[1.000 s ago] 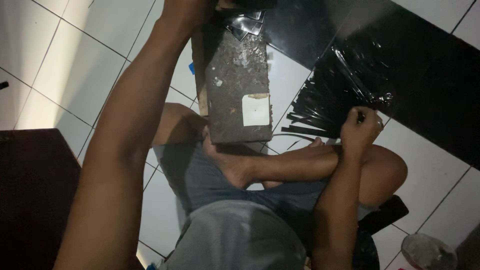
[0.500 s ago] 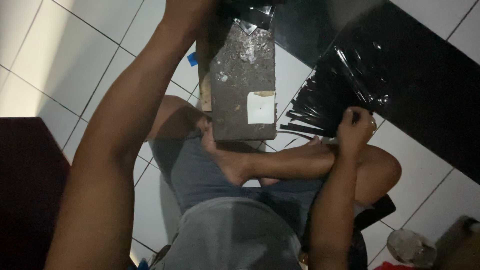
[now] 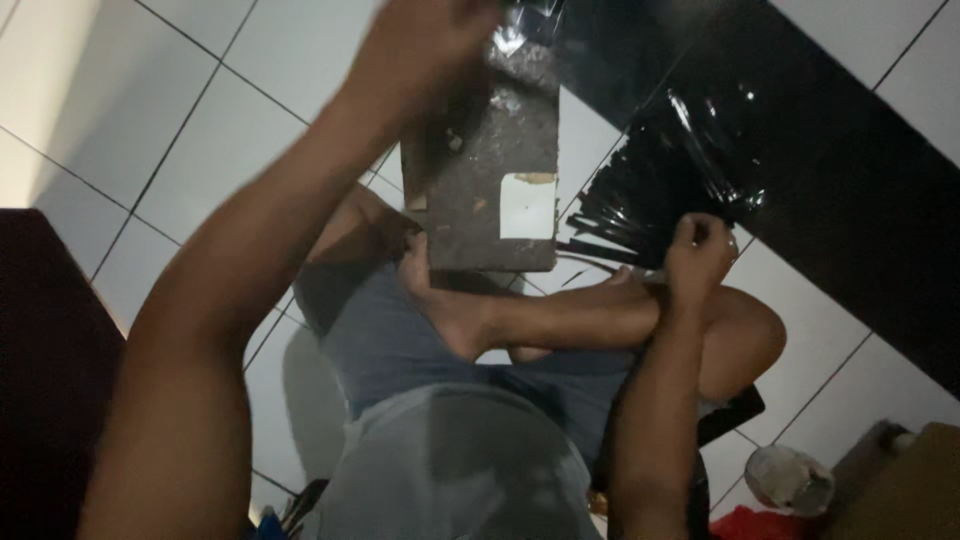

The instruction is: The person sits cross-legged on the floor and uses scissors to cut a black sheet of material into thin strips. The person holds the material against a wooden board and repeatedly cuts strips, which accumulate on the floor.

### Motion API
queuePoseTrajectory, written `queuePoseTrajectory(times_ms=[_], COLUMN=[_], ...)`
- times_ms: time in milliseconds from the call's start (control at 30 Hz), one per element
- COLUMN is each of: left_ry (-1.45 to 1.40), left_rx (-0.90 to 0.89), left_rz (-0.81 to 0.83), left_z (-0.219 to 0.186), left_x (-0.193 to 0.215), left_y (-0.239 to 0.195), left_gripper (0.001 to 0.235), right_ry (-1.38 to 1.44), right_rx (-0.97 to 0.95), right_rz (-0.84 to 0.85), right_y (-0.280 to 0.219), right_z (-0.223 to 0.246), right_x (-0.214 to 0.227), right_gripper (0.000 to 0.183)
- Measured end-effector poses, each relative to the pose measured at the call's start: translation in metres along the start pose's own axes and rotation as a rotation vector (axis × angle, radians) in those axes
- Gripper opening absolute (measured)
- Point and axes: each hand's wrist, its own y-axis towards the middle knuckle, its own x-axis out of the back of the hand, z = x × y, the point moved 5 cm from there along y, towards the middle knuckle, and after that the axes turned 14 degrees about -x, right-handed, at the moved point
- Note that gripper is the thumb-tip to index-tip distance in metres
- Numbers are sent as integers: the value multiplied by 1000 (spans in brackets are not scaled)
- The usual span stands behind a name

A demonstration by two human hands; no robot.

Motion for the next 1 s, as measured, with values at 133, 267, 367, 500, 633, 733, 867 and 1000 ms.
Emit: queuePoseTrajectory(times_ms=[133, 267, 367, 500, 633, 733, 867, 1000], left_ry=[139, 108, 78, -91, -257, -232, -315, -425], left_rx=[-300, -300, -241, -164, -144, -145, -94, -56], left_rz=[82, 157, 135, -29, -11, -14, 22, 18], left_z=[-88, -126, -133, -134, -130, -133, -132, -130], left_x=[15, 21, 27, 22, -4, -14, -21, -20], left_y=[-62, -97, -101, -88, -73, -69, -66, -66], left_gripper=[40, 49, 45, 33, 26, 32, 30, 29], right_ry=[-66, 9, 129, 58, 4, -20, 6, -22], right_rx=[169, 403, 374, 492, 535, 546, 483, 614], right_rz=[-53, 47, 248, 335, 368, 392, 487, 446], right_y=[-18, -69, -105, -137, -146, -145, -137, -134], right_z=[32, 96, 144, 203, 233, 239, 234, 236], right_x=[5, 13, 19, 27, 30, 34, 30, 24], right_gripper=[12, 11, 16, 19, 23, 25, 24, 24])
